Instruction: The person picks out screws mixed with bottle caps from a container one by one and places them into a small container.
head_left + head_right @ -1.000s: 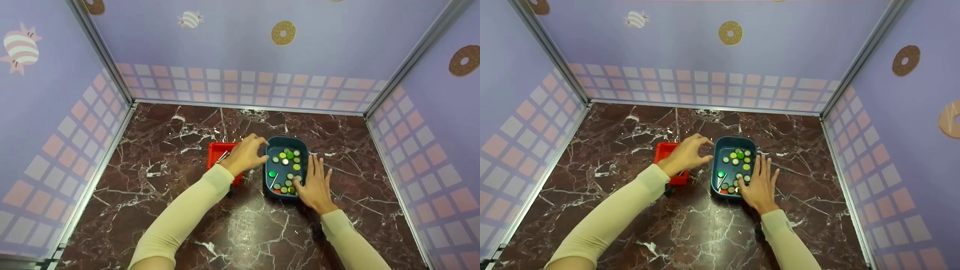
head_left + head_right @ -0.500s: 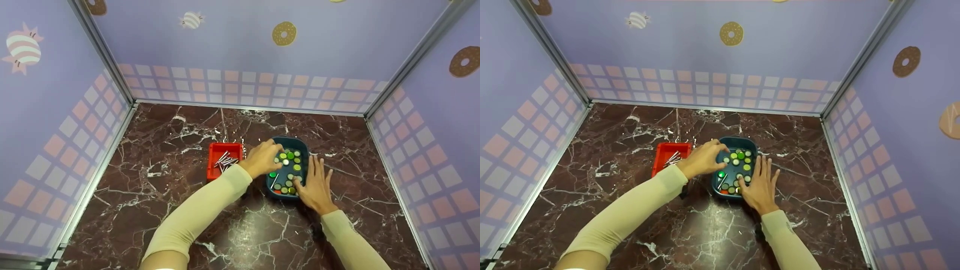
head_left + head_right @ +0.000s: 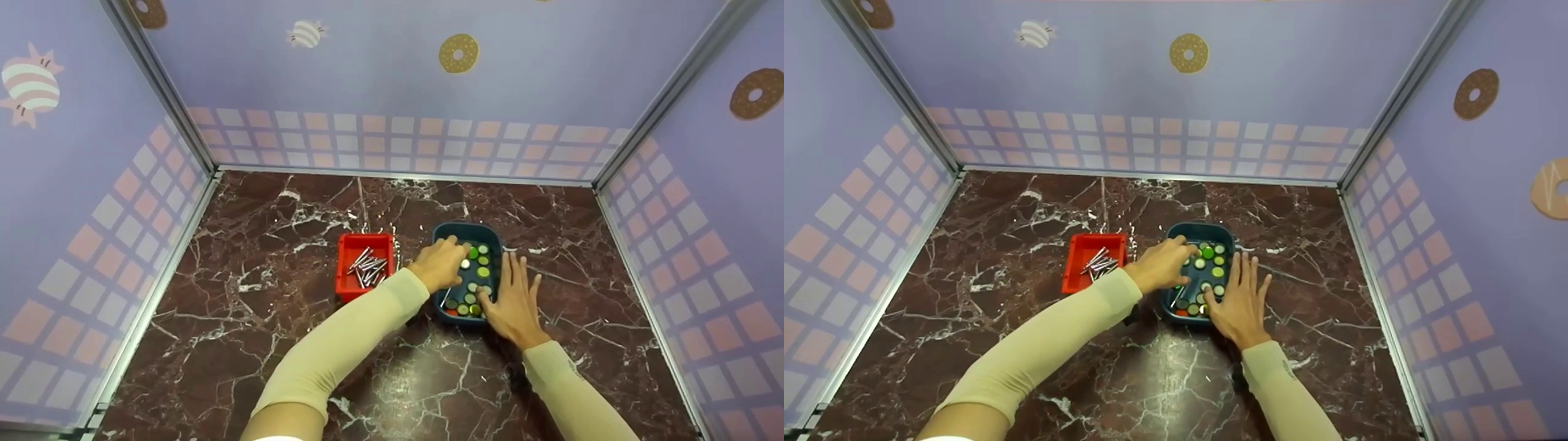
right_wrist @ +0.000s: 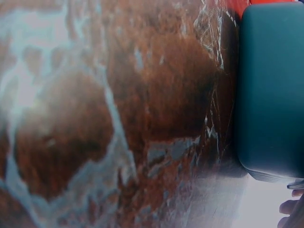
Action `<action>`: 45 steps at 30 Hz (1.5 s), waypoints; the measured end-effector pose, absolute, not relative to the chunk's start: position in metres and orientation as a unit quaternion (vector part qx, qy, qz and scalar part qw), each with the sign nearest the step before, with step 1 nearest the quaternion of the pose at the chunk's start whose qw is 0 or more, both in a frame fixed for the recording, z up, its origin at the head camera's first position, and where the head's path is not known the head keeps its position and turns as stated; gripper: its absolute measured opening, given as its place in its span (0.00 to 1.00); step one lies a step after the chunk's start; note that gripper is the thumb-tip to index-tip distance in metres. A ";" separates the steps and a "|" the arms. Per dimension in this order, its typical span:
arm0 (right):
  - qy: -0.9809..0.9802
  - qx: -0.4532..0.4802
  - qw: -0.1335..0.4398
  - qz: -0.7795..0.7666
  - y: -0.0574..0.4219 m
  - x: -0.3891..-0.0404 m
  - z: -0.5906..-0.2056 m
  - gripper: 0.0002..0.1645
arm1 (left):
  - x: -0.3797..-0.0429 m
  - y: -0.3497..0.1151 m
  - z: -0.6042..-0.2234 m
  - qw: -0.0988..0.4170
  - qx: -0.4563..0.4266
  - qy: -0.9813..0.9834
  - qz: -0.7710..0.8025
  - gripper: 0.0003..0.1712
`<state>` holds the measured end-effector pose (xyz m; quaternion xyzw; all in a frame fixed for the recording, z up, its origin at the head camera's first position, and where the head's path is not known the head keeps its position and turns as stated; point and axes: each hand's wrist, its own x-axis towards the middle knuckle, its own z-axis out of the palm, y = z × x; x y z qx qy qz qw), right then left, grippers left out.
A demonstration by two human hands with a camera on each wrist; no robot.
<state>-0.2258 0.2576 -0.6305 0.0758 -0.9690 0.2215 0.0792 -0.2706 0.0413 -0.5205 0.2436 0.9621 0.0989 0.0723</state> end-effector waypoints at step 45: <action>-0.972 0.074 0.067 0.212 0.257 -0.225 -0.628 0.62 | -0.327 0.090 -0.661 0.103 0.248 0.957 0.110 0.05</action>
